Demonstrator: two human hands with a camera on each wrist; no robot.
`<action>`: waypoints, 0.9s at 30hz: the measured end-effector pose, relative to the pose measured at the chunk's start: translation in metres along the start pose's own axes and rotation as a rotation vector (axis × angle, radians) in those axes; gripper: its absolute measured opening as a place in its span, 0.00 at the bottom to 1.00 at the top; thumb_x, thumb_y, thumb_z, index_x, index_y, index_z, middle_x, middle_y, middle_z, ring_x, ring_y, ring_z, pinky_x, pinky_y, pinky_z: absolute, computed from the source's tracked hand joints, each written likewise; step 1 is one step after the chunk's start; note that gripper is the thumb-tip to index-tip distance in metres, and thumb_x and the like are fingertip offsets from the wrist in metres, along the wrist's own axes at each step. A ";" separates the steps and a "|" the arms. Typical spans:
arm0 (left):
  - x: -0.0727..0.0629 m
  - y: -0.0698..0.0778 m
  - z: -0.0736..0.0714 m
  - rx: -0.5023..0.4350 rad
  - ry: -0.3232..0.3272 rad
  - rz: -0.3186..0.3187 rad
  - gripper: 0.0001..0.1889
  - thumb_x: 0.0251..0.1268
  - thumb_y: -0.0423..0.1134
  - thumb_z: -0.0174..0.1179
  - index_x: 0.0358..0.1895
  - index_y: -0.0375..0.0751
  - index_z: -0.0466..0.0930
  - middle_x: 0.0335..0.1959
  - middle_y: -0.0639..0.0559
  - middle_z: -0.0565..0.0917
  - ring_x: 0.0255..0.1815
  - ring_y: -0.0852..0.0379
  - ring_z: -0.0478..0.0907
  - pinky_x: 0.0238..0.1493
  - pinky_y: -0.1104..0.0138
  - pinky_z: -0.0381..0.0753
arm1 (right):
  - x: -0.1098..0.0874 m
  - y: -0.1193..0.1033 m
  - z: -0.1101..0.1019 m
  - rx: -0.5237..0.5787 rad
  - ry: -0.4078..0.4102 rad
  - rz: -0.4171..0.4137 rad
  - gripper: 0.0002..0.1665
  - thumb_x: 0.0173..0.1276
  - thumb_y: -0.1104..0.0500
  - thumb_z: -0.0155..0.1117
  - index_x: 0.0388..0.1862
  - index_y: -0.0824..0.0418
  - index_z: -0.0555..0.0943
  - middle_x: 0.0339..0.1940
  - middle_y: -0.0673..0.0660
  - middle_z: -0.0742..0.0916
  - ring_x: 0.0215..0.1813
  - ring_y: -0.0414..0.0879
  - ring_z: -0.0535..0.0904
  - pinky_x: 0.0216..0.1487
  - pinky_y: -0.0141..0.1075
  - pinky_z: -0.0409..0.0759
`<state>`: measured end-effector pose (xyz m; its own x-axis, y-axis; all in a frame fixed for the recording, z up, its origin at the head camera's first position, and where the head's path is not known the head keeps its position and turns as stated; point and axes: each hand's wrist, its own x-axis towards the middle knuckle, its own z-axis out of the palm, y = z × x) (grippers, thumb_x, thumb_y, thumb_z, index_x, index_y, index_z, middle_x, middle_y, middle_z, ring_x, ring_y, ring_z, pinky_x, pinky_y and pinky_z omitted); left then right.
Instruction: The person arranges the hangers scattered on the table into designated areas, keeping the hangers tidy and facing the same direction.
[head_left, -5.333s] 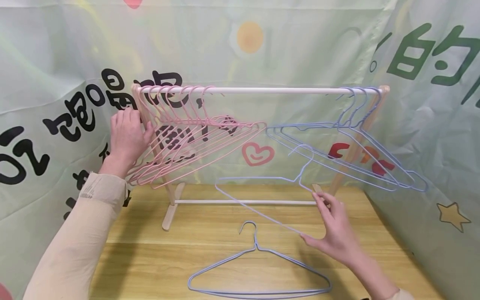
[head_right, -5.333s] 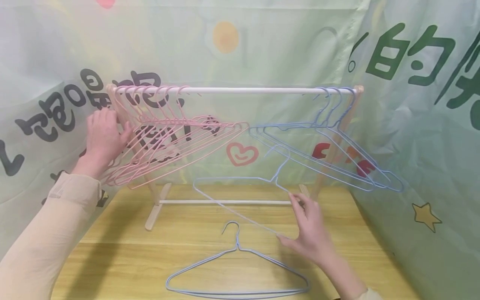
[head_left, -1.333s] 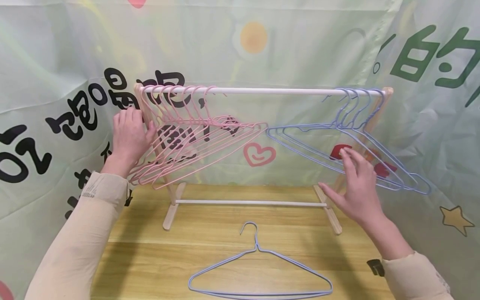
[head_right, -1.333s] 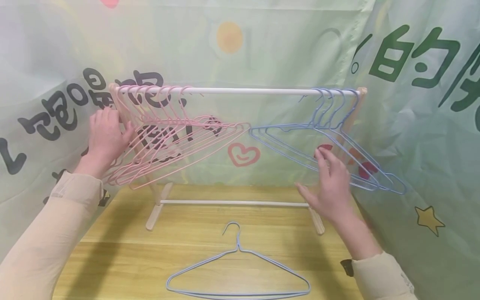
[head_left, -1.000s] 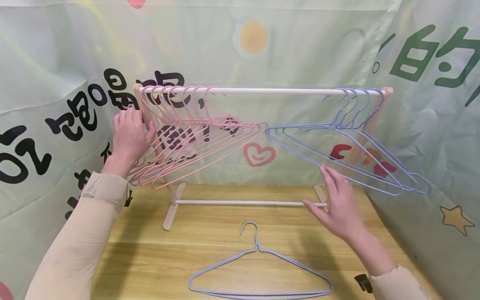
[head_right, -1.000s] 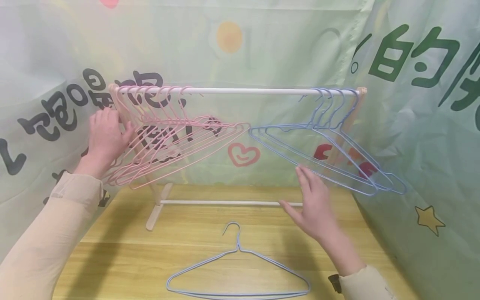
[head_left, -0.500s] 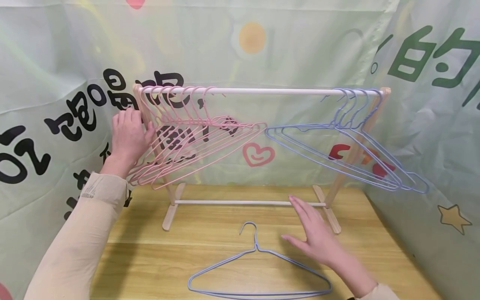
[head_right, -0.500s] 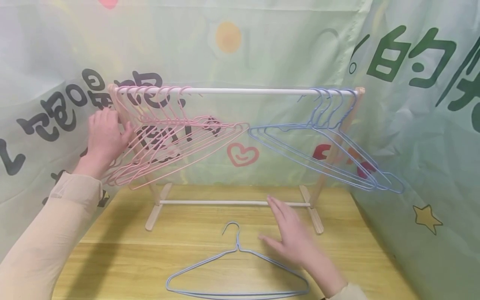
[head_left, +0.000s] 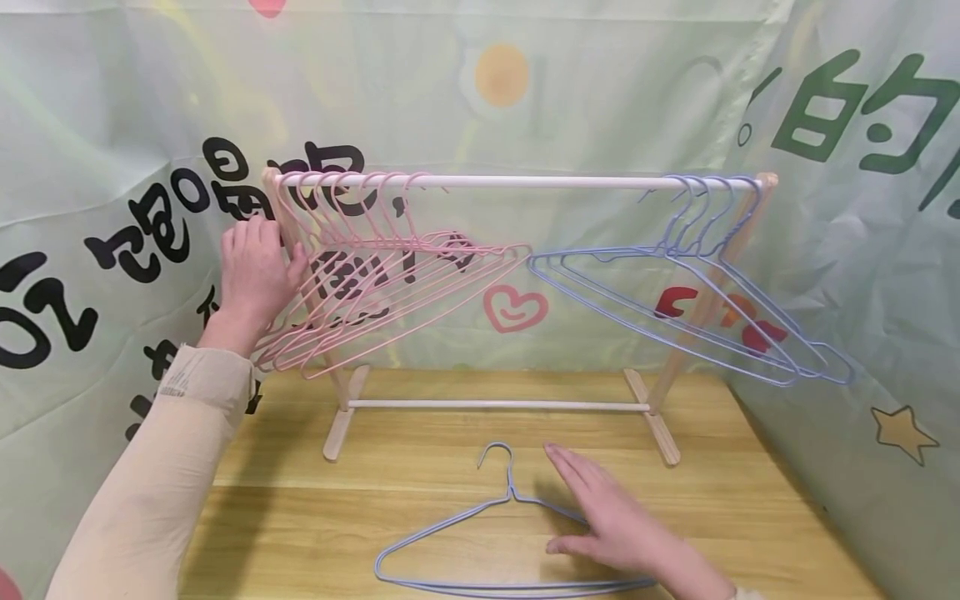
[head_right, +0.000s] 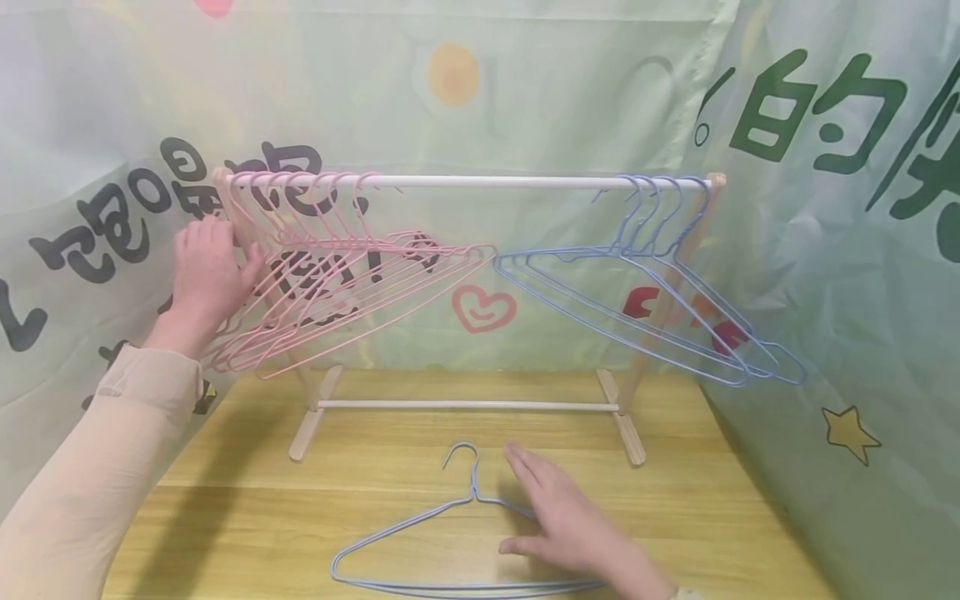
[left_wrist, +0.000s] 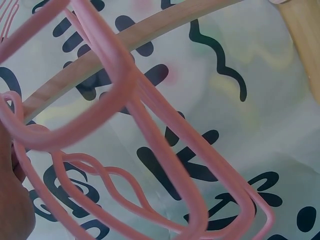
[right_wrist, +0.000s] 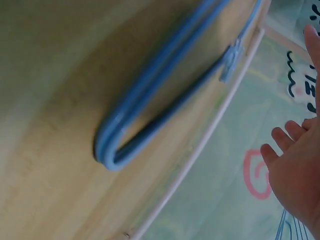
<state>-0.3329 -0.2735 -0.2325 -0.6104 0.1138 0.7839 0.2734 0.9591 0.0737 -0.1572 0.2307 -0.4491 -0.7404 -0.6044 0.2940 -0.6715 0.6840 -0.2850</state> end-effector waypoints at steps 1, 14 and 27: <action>0.000 0.000 0.000 0.001 -0.002 0.000 0.15 0.75 0.41 0.52 0.40 0.28 0.68 0.38 0.34 0.70 0.44 0.33 0.65 0.57 0.43 0.63 | -0.001 -0.001 0.002 0.015 -0.024 0.003 0.74 0.51 0.32 0.80 0.87 0.58 0.50 0.84 0.59 0.62 0.79 0.59 0.64 0.72 0.58 0.68; 0.000 -0.001 0.000 0.001 -0.008 -0.005 0.15 0.75 0.41 0.52 0.41 0.28 0.68 0.39 0.33 0.71 0.45 0.32 0.65 0.58 0.42 0.63 | -0.014 -0.001 0.017 0.000 -0.148 -0.067 0.79 0.47 0.17 0.68 0.85 0.62 0.54 0.80 0.65 0.67 0.77 0.60 0.67 0.69 0.59 0.72; 0.000 0.000 0.000 0.005 -0.003 -0.004 0.15 0.75 0.41 0.52 0.40 0.28 0.68 0.39 0.33 0.70 0.44 0.33 0.65 0.57 0.43 0.63 | -0.022 0.004 0.023 -0.012 -0.242 -0.065 0.71 0.53 0.21 0.69 0.81 0.65 0.62 0.77 0.60 0.72 0.73 0.58 0.72 0.67 0.57 0.74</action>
<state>-0.3327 -0.2735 -0.2327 -0.6138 0.1111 0.7816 0.2672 0.9608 0.0733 -0.1442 0.2371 -0.4778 -0.6821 -0.7264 0.0835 -0.7184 0.6445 -0.2616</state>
